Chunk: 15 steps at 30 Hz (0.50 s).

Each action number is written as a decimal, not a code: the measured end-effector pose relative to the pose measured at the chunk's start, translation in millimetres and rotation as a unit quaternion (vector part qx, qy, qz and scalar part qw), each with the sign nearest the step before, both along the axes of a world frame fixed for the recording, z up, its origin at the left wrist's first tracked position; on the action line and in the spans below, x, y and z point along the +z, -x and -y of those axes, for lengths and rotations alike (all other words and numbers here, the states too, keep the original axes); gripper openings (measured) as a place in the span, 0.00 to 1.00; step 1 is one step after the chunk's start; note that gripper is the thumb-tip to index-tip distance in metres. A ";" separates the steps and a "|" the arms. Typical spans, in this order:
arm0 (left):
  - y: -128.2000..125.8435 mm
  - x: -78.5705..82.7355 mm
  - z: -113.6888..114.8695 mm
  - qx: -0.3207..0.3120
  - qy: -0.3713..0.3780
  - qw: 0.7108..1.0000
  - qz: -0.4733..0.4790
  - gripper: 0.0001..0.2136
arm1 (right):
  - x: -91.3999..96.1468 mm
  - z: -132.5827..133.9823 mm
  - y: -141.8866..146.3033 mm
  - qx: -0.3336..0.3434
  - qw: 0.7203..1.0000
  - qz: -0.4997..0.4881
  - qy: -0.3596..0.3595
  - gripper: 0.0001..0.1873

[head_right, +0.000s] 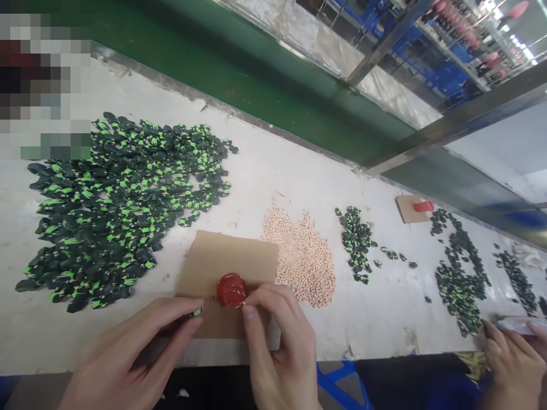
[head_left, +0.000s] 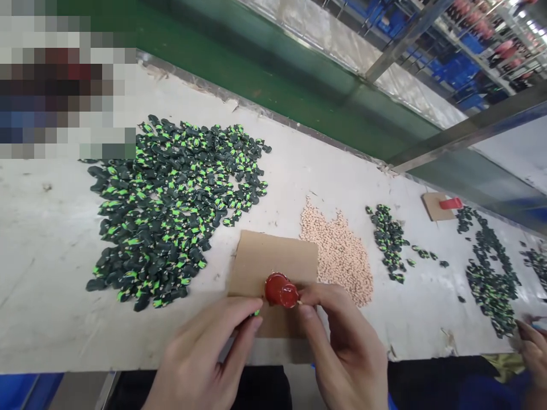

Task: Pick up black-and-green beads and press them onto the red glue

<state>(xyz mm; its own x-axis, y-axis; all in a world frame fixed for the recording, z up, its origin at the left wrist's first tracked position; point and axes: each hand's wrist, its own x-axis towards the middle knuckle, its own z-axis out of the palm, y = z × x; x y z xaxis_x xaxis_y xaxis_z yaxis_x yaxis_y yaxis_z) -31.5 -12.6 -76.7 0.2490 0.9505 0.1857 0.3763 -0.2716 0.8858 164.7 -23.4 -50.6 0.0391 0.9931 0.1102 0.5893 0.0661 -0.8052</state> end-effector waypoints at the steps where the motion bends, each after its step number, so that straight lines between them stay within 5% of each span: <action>1: 0.2 0.4 0.0 -0.001 0.000 1.000 0.002 0.12 | 0.0 -0.1 0.0 0.000 1.000 0.002 0.000 0.10; 10: 3.0 -1.0 -1.5 -0.001 -0.002 1.000 -0.004 0.12 | 1.0 -1.9 3.3 0.002 1.000 0.010 -0.013 0.10; 15: -1.3 7.6 1.1 0.048 -0.001 0.998 0.049 0.17 | 9.9 3.7 -3.1 -0.054 0.996 -0.073 0.011 0.08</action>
